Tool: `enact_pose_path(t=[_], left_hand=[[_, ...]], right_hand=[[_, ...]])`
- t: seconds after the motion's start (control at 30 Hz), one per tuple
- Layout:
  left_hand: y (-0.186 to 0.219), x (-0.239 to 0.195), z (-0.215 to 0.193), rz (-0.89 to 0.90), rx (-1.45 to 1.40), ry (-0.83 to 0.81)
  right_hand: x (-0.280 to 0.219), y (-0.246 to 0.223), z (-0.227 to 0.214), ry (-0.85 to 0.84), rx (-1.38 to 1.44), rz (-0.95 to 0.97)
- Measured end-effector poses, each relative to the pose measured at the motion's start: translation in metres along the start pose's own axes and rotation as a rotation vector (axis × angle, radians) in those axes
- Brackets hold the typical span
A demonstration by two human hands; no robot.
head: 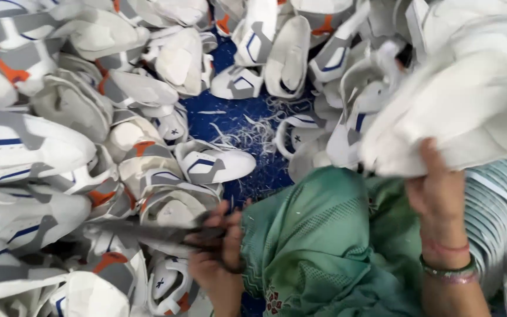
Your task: The person trims excess material and threads from shoe upper components using scissors.
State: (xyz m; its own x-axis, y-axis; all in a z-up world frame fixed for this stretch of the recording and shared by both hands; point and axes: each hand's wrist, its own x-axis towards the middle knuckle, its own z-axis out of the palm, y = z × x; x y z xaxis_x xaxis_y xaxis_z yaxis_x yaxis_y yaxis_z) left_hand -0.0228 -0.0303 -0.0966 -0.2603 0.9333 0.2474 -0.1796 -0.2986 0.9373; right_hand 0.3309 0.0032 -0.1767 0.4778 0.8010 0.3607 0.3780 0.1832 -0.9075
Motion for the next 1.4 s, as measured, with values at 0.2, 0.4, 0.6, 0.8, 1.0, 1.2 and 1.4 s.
enact_pose_path(t=[0.2, 0.4, 0.6, 0.8, 1.0, 1.2, 1.4], left_hand=[[-0.108, -0.068, 0.009, -1.327, -1.415, -0.486], [-0.066, -0.053, 0.072, -1.227, -0.659, -1.076], [-0.104, -0.03, 0.113, -1.074, -0.544, -1.281], [-0.128, -0.037, 0.12, -1.076, -0.438, -1.104], [-0.12, -0.06, 0.076, -0.596, -0.198, -0.833], [-0.111, -0.053, 0.026, -0.3, -0.088, -0.238], [-0.108, -0.054, -0.015, -0.186, 0.204, -0.027]], right_hand=[[0.024, -0.049, -0.04, 0.281, 1.189, 0.283], [0.024, -0.055, -0.046, 0.237, 1.308, 0.288], [0.016, -0.05, -0.051, 0.283, 1.413, 0.345], [-0.008, -0.041, -0.089, 0.256, 1.416, 0.319], [-0.039, -0.052, -0.084, 0.094, 0.782, 0.117], [-0.114, -0.017, -0.062, -0.442, 0.024, -0.149], [-0.133, -0.037, -0.001, -0.716, -0.643, -0.532]])
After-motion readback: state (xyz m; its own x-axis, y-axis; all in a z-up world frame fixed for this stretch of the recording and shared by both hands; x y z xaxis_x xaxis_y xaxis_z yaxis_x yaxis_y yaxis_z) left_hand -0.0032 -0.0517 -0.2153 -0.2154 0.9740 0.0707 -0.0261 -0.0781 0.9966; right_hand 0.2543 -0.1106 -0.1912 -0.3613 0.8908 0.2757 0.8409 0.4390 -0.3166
